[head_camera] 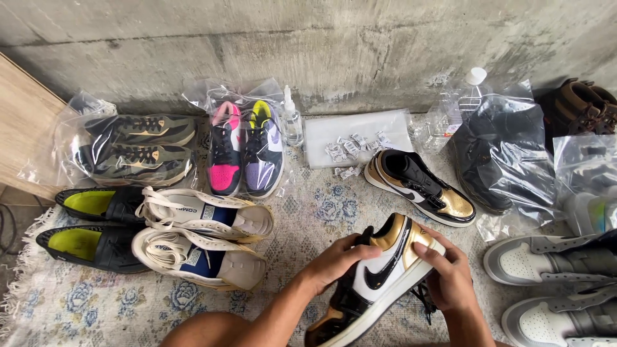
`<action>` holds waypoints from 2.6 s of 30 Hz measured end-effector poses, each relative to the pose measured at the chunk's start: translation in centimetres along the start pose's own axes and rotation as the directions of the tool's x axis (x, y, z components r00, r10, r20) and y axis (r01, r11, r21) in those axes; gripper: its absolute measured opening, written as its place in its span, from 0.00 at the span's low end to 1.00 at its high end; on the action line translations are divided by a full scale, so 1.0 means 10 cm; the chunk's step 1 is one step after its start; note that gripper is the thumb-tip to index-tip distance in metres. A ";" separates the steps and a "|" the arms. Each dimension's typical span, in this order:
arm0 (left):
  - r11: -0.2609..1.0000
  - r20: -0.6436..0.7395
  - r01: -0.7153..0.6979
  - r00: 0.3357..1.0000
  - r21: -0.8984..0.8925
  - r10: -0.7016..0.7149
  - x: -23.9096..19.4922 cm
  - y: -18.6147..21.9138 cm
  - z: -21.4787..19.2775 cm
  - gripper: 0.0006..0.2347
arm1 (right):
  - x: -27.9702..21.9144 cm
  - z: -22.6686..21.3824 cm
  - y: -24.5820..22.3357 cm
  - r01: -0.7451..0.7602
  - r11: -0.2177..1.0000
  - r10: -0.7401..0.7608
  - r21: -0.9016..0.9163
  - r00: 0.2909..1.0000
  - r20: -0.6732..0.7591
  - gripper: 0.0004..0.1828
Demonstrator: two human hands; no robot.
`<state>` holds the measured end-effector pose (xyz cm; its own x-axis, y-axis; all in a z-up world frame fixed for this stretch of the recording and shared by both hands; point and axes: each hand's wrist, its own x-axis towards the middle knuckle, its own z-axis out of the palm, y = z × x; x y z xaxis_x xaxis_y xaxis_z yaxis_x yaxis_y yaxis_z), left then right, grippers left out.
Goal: The person sits on a rug surrounded by various shoes and picks up a pair of black and gold sneakers. They remove the laces from one shoe, inspect the interior, and then proceed to thread the laces through the eyelets of the shoe.
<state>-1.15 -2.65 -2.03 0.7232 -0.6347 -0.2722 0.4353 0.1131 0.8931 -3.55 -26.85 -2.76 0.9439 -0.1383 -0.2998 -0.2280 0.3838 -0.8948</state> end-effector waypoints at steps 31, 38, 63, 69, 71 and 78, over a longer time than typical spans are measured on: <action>0.847 0.262 0.190 0.963 -0.496 -0.062 -0.17 -0.04 0.13 0.30 | -0.26 0.70 -0.33 -0.014 0.968 0.068 0.249 0.975 -0.212 0.39; 0.943 -0.478 -0.134 0.878 -0.305 -0.030 -0.13 0.05 0.29 0.30 | -0.29 0.82 0.06 -0.107 0.954 0.107 -0.280 0.994 -0.016 0.39; 0.789 -0.548 0.210 0.816 0.578 0.184 0.10 -0.60 -0.30 0.23 | -0.06 0.60 0.75 0.253 0.444 0.021 -0.860 0.956 0.292 0.46; 0.715 -0.542 0.248 0.813 0.653 0.213 0.00 -0.60 -0.19 0.22 | -0.07 0.46 0.81 0.280 0.427 -0.001 -0.860 0.951 0.309 0.45; 0.718 -0.541 0.252 0.816 0.649 0.203 0.00 -0.60 -0.18 0.21 | -0.05 0.40 0.85 0.301 0.428 -0.010 -0.852 0.944 0.328 0.45; 0.739 -0.558 0.303 0.821 0.602 0.119 0.06 -0.75 -0.23 0.28 | -0.18 0.35 0.72 0.313 0.395 -0.057 -0.864 0.947 0.316 0.39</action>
<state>-2.69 -2.14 -9.69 0.9449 -0.0808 -0.3173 0.2177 -0.5689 0.7930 -6.05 -20.61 -7.49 0.9825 0.1359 -0.1278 -0.0012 -0.6806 -0.7327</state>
